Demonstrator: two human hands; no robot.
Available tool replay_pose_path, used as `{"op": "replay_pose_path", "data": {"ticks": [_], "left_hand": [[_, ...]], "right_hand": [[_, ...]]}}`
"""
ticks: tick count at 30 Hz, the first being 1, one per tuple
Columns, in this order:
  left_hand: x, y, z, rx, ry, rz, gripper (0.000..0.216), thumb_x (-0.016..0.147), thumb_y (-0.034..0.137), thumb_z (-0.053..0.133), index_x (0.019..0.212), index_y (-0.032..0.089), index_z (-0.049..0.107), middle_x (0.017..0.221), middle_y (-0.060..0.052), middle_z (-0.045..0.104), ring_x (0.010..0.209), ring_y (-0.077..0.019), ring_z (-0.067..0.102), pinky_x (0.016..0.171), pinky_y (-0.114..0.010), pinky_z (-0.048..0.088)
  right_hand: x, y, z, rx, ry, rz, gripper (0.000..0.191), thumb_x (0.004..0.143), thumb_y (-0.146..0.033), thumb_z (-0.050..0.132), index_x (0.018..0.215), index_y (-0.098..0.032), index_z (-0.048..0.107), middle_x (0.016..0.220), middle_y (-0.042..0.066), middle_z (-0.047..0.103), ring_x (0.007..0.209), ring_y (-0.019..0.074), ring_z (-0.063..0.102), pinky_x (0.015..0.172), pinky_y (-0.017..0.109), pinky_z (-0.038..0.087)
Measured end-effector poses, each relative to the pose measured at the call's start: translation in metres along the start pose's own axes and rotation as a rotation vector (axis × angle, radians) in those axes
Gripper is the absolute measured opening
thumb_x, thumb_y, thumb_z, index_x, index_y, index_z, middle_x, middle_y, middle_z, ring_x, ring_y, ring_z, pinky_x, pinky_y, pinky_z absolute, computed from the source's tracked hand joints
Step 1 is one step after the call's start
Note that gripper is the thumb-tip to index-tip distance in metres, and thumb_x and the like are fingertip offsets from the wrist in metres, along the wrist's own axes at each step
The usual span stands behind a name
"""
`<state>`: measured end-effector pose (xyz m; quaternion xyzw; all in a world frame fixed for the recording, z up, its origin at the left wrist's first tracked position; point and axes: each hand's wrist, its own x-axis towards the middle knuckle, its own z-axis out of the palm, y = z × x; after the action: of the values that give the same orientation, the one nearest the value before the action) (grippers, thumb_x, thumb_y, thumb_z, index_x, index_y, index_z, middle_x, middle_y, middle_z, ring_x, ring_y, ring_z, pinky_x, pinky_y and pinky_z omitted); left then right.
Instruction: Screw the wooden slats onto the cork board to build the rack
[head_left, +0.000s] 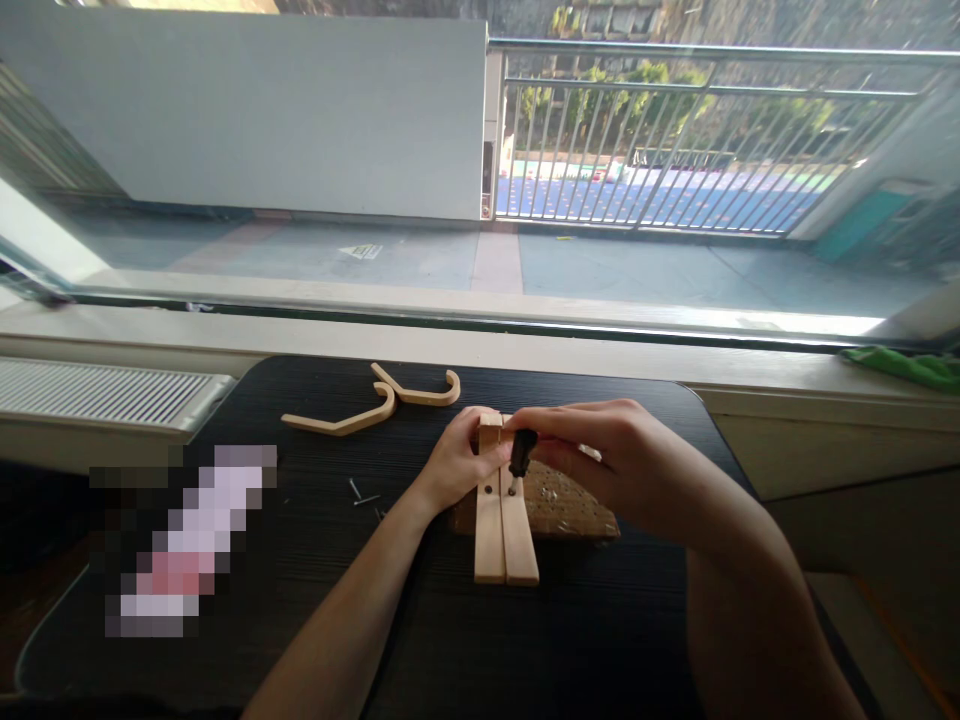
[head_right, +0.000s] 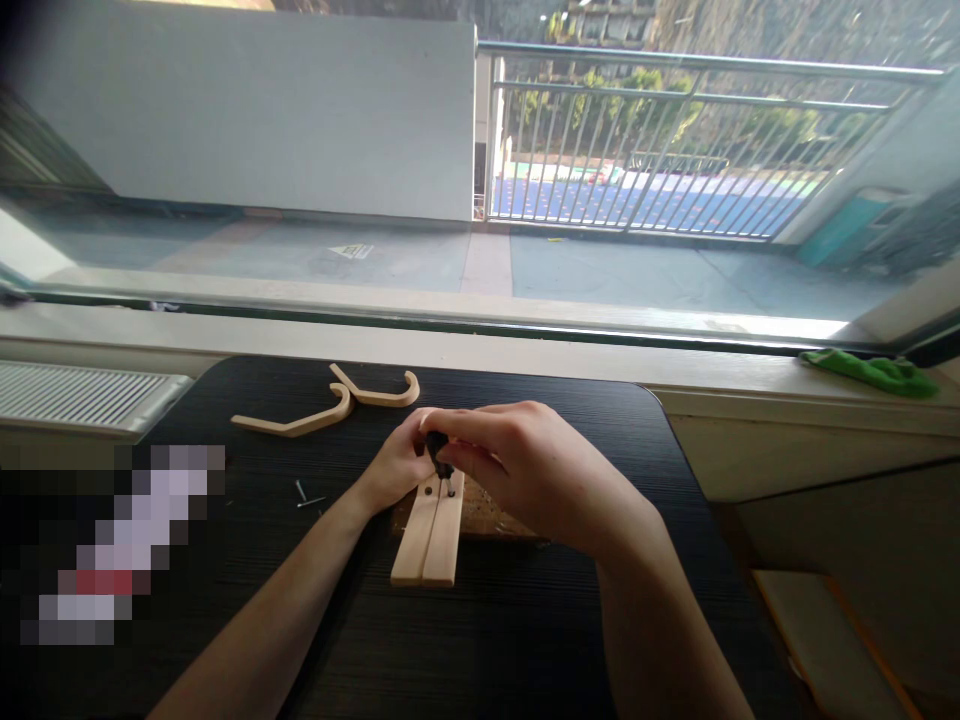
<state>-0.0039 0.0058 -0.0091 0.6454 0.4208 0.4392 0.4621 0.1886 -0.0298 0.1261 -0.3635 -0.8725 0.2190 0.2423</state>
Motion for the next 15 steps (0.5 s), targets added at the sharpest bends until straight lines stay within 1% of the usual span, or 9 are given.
{"op": "replay_pose_path", "data": {"ticks": [10,15], "left_hand": [[-0.0013,0.0009,-0.0001,0.000,0.013,-0.022,0.014,0.074,0.017,0.068,0.087,0.017,0.063,0.087,-0.004,0.064,0.083,-0.0176,0.059,0.073,-0.027,0.049],[-0.0024,-0.0012,0.0003,-0.017,0.028,-0.023,0.009,0.075,0.016,0.065,0.084,0.018,0.062,0.083,-0.003,0.062,0.081,-0.0175,0.057,0.072,-0.027,0.048]], "right_hand": [[-0.0007,-0.0003,-0.0011,-0.002,0.002,0.017,0.032,0.095,-0.017,0.053,0.122,-0.024,0.068,0.095,0.004,0.077,0.076,0.0146,0.069,0.066,0.022,0.046],[-0.0003,-0.0018,-0.0016,0.005,0.005,0.022,0.033,0.095,-0.017,0.054,0.122,-0.025,0.069,0.091,0.002,0.076,0.073,0.0136,0.067,0.066,0.022,0.045]]}}
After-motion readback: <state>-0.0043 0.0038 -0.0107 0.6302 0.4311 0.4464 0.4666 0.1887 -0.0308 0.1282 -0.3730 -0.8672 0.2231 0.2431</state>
